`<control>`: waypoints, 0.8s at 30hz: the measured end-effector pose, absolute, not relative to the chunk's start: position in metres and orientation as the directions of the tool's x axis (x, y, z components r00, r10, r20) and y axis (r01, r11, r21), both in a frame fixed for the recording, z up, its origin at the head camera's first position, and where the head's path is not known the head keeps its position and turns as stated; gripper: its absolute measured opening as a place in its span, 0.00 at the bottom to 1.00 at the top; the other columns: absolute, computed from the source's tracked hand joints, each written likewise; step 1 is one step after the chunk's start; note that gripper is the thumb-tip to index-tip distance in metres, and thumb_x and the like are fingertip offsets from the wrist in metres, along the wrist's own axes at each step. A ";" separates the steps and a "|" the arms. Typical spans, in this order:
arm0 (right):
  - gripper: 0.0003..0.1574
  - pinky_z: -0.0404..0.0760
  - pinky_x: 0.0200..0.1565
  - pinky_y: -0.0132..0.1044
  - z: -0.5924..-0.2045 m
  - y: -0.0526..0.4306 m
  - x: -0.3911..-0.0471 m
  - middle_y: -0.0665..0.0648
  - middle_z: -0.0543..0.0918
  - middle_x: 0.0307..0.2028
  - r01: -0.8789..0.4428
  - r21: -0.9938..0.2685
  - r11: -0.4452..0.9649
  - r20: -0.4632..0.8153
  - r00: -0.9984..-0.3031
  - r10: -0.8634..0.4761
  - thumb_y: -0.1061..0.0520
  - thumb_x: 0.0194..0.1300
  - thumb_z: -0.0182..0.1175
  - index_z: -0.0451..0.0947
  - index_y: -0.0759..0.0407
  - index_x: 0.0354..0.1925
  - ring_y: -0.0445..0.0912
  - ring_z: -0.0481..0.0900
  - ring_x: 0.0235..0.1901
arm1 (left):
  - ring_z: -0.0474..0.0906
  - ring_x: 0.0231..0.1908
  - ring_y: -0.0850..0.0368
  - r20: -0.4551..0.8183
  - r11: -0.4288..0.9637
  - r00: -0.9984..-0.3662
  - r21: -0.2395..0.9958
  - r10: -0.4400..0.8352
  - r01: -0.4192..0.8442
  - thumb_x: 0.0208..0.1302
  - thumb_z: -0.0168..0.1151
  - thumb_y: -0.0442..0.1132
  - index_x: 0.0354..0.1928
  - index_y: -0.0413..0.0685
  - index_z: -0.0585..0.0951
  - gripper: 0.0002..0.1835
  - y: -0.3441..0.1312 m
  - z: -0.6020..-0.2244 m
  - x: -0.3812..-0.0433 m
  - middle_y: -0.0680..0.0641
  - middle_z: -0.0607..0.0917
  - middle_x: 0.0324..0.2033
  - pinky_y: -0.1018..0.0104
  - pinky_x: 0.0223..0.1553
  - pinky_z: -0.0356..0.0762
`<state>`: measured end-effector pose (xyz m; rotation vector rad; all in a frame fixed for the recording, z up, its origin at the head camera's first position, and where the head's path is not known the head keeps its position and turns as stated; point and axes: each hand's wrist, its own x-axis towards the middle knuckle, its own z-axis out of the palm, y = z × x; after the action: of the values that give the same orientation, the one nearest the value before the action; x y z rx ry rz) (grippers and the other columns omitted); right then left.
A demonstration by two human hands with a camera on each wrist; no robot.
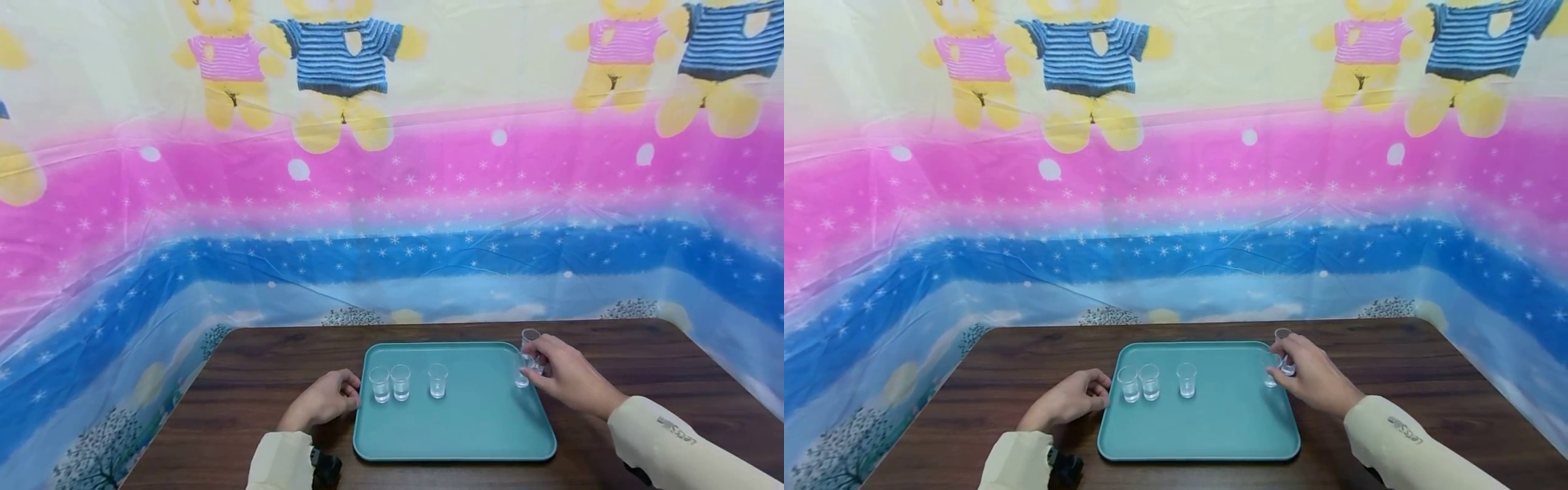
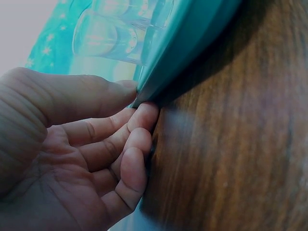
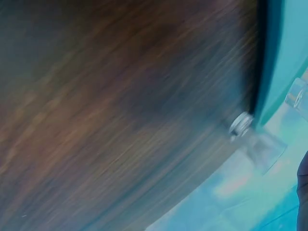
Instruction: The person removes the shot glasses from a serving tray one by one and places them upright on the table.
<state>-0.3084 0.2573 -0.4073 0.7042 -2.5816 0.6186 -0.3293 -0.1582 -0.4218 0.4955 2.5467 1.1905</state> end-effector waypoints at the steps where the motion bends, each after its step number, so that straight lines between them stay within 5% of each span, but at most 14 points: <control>1: 0.16 0.68 0.25 0.29 -0.408 0.261 -0.308 0.44 0.69 0.30 -0.543 -0.315 0.778 0.472 -0.801 -0.368 0.50 0.52 0.61 0.71 0.49 0.41 0.39 0.67 0.26 | 0.68 0.25 0.55 -0.112 0.600 -0.900 0.779 0.421 0.184 0.55 0.55 0.31 0.40 0.38 0.71 0.11 -0.158 -0.422 -0.329 0.46 0.73 0.28 0.63 0.26 0.66; 24: 0.17 0.73 0.29 0.34 -0.434 0.299 -0.312 0.50 0.73 0.33 -0.381 -0.334 0.862 0.426 -0.877 -0.223 0.52 0.52 0.61 0.73 0.56 0.41 0.37 0.71 0.30 | 0.68 0.25 0.54 -0.137 0.586 -0.894 0.795 0.427 0.158 0.55 0.54 0.30 0.40 0.37 0.70 0.10 -0.160 -0.423 -0.332 0.45 0.73 0.28 0.63 0.25 0.66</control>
<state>-0.3122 0.2994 -0.4336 0.4491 -2.6593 0.5858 -0.3320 -0.1595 -0.4233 0.4777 2.5048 1.2099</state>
